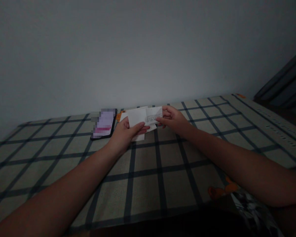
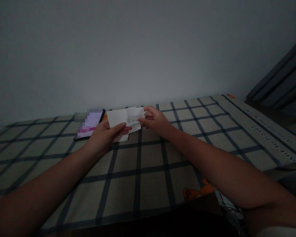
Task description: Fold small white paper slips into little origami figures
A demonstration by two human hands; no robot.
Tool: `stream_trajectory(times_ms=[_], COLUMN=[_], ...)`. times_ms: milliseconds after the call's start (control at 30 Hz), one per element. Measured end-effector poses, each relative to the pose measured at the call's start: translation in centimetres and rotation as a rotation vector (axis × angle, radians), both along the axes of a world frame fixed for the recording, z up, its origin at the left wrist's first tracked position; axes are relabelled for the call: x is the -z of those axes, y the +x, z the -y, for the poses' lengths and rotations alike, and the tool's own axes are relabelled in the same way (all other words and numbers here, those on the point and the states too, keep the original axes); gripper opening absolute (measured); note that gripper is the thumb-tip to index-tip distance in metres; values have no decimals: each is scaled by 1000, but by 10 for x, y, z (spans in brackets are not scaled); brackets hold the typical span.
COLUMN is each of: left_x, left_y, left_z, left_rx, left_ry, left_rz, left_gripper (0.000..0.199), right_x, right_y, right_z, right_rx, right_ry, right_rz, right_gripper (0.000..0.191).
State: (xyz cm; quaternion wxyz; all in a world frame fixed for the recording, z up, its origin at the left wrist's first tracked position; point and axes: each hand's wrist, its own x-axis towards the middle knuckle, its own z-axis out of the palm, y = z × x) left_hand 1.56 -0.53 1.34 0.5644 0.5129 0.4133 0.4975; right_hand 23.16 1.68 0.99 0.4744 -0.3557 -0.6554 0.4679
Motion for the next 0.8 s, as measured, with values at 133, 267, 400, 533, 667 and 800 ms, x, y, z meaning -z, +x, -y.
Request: stream_trajectory(times_ms=[133,267,400,533,667,800], left_x=[2,2,1,0,-2,-3], left_y=[0,0,-1,-2,-1,3], left_z=[-1,-2,0,2,5,8], left_rx=[42,32,-6,-32,-32,-34], left_ry=[-22,-24,16,131,191,130], left_rz=[7,-25,-81,-214,-255,-147], left_gripper=[45,46,45,47,46,48], right_x=[2,3,3,0,-5,-7], right_y=[-1,0,-1,-2,-2,-2], right_z=[0,0,0,2,6,9], right_rx=[0,-26,-36,-15,-19,3], right_ry=[15,52,55,-41,-13,58], right_rz=[-33,-34,-57,-80,8,40], right_gripper=[47,49,62,59,31,30])
